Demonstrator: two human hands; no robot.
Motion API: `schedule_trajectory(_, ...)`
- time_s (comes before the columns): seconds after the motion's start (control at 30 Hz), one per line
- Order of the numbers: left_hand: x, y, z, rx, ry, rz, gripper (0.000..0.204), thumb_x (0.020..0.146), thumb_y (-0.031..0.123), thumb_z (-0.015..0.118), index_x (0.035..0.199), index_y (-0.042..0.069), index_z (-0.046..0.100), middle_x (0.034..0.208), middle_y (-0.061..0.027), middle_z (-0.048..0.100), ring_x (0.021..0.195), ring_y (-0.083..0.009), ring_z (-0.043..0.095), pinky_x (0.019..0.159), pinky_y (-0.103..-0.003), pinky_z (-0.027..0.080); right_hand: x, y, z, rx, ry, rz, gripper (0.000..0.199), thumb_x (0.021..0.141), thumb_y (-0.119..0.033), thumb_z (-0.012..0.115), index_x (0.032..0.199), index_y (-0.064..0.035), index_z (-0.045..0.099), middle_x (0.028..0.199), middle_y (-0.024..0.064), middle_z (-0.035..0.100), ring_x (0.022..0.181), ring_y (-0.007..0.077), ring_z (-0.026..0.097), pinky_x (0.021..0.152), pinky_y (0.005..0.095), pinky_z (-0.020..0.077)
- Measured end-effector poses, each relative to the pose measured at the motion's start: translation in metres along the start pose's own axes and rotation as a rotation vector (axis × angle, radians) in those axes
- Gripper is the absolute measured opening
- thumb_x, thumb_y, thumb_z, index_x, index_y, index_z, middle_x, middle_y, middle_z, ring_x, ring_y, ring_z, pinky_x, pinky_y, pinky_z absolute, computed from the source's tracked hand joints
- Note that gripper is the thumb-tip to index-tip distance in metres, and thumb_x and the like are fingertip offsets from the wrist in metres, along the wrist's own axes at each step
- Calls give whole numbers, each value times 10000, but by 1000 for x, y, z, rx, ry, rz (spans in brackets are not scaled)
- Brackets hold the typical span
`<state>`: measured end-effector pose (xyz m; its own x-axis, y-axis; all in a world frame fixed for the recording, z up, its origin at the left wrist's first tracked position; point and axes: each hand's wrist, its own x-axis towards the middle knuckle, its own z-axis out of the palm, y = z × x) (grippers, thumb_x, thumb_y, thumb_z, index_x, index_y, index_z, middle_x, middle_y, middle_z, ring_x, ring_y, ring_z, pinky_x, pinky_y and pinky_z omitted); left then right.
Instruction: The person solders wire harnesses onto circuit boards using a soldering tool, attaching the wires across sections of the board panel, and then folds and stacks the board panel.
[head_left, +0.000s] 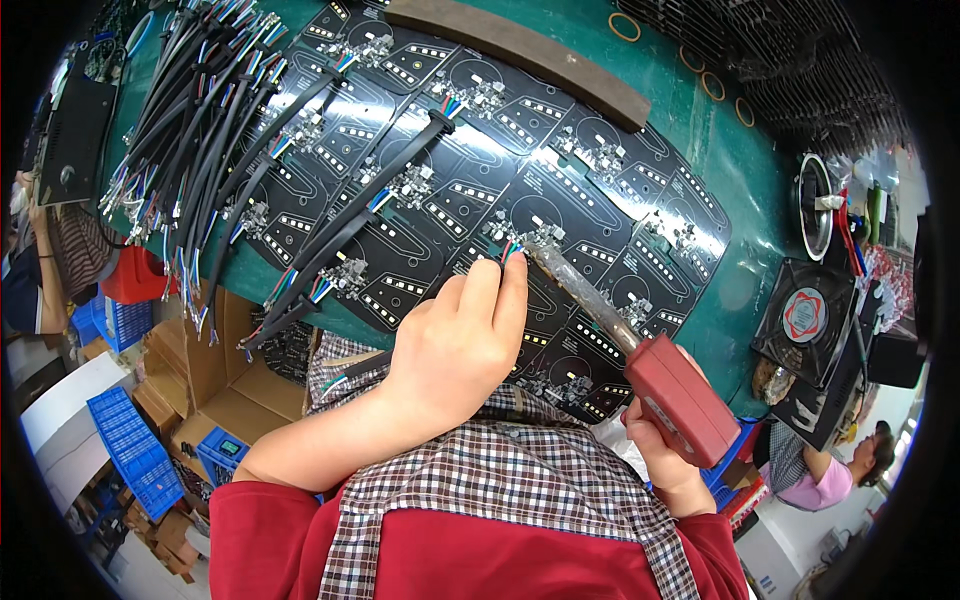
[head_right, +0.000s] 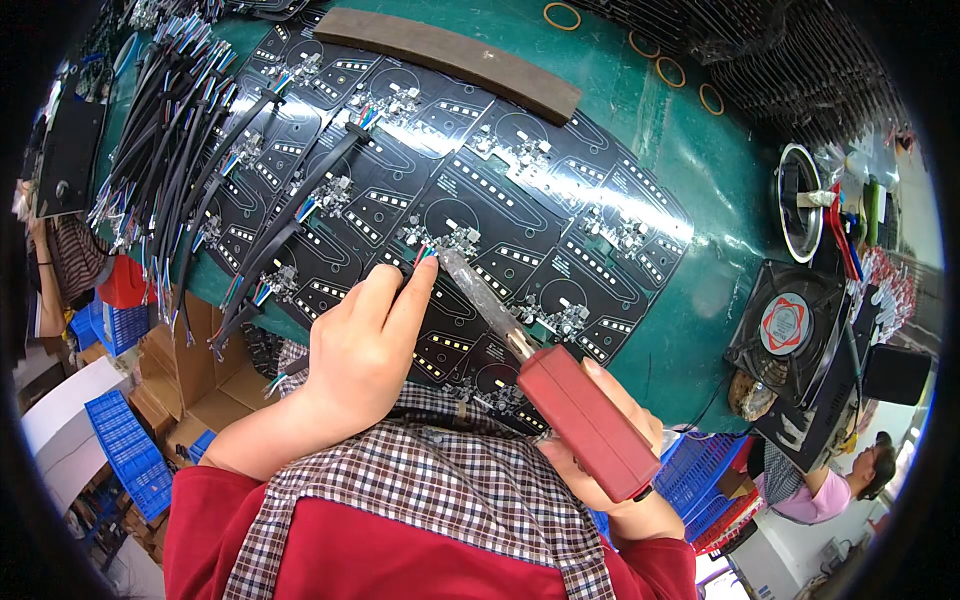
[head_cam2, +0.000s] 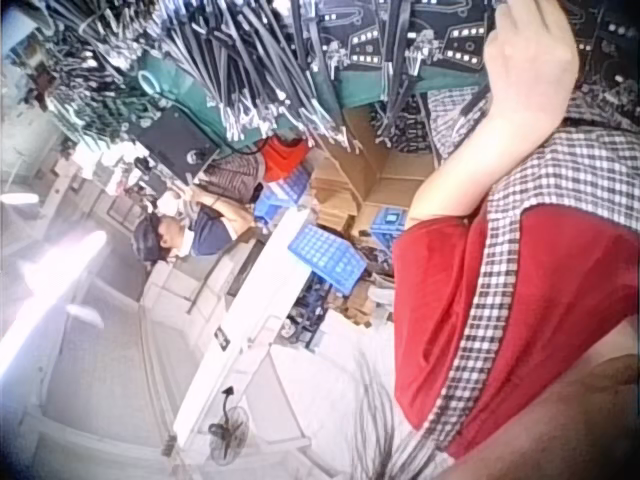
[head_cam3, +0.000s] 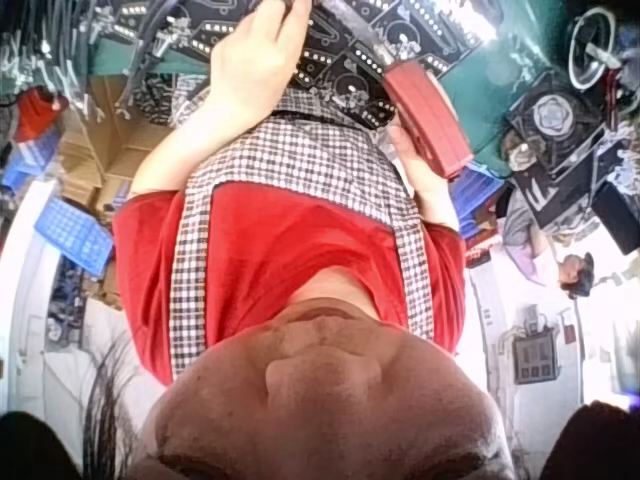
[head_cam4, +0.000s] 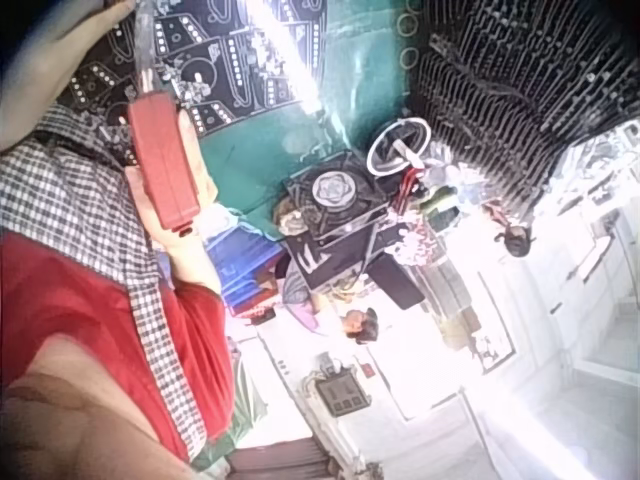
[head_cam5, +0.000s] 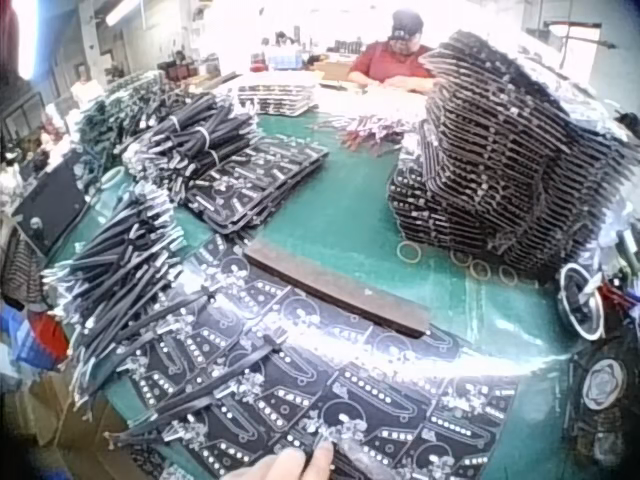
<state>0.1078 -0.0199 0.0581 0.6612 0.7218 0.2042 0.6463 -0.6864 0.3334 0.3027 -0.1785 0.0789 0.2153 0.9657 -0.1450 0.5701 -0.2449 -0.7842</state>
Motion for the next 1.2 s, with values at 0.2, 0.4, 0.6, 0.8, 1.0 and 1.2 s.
schedule_trajectory(0.2,-1,-1,0,45,-1,14,448,652,11,585,1100,-2,593,761,-45,450,584,-151,511,459,-262,429,-3,-7,-2,446,0,254,742,748,-293,741,1297,56,386,951,117,650,668,104,572,629,237,472)
schedule_trajectory(0.4,-3,-13,9,-8,79,117,420,655,56,579,1066,-27,587,755,-37,426,605,-122,499,439,-204,427,-7,-4,-1,497,-12,270,780,741,-264,752,1327,50,345,951,129,648,678,110,582,631,233,477)
schedule_trajectory(0.6,-3,-9,7,-177,36,22,445,655,-32,568,1098,-1,596,773,-63,464,593,-185,515,501,-291,442,-10,6,-1,512,-74,285,764,736,-257,753,1314,54,362,947,122,646,727,154,626,679,261,504)
schedule_trajectory(0.8,0,2,5,5,-6,55,451,652,-2,573,1102,-36,576,777,-65,439,624,-171,517,513,-266,453,-27,31,-1,-92,-153,31,697,746,-228,746,1288,48,407,921,89,632,703,126,598,663,253,493)
schedule_trajectory(1.0,2,0,4,7,-31,70,456,654,6,573,1107,-51,565,779,-70,430,652,-175,522,523,-264,459,-8,-8,4,696,-2,419,833,723,-274,765,1356,-11,291,1054,147,594,683,145,588,608,239,486)
schedule_trajectory(1.2,-3,-1,-2,16,-34,50,448,677,24,563,1118,-48,548,772,-66,436,635,-173,510,505,-258,450,9,-31,-9,735,265,288,838,675,-360,780,1294,-1,344,1046,170,575,576,140,532,510,237,438)
